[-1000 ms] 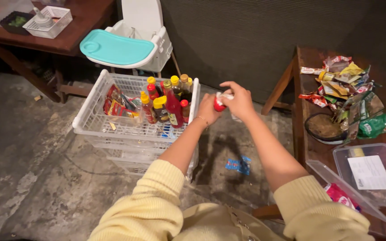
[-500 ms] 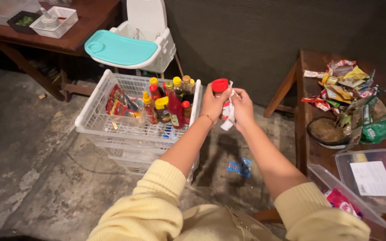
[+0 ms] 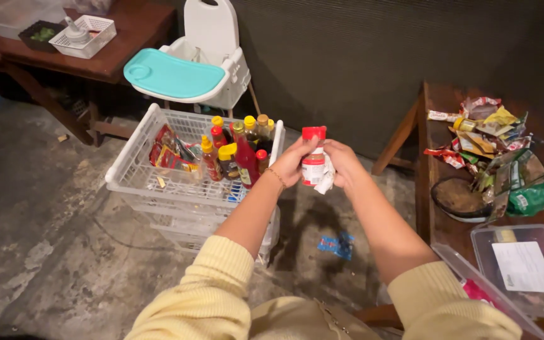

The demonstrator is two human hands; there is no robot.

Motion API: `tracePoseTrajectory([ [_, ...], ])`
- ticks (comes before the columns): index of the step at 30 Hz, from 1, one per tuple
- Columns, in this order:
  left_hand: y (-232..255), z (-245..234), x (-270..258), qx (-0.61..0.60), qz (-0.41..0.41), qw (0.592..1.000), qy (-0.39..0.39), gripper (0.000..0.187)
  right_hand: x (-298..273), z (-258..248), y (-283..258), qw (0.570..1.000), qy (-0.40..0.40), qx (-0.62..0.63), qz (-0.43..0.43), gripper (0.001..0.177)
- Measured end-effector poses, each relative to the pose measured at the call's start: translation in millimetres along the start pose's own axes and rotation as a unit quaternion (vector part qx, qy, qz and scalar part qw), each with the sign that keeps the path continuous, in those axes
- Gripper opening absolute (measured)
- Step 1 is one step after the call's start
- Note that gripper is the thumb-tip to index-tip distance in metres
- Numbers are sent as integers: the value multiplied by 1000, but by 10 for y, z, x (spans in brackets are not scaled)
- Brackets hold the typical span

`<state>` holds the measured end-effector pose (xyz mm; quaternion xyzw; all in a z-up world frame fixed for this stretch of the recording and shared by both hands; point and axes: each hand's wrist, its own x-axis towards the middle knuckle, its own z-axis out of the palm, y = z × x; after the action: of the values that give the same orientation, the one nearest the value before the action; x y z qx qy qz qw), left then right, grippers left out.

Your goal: Organizing condiment bottles and snack packets into a storage basket and onto a table.

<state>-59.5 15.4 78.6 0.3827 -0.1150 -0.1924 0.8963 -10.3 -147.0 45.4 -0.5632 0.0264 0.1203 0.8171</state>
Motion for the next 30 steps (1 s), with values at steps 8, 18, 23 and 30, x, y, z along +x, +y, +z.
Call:
tracePoseTrajectory([
  [8,-80,-195,372,106,124,970,178,50,-447,474,-18,972,42,-40,-226,15],
  [18,58,-177,244,22,125,975,180,47,-485,598,-126,954,128,-135,-236,10],
  [23,76,-443,183,60,139,954,260,54,-497,607,-83,811,84,-394,-423,13],
  [30,234,-818,-227,153,162,931,290,54,-112,427,230,980,30,-150,-129,15],
])
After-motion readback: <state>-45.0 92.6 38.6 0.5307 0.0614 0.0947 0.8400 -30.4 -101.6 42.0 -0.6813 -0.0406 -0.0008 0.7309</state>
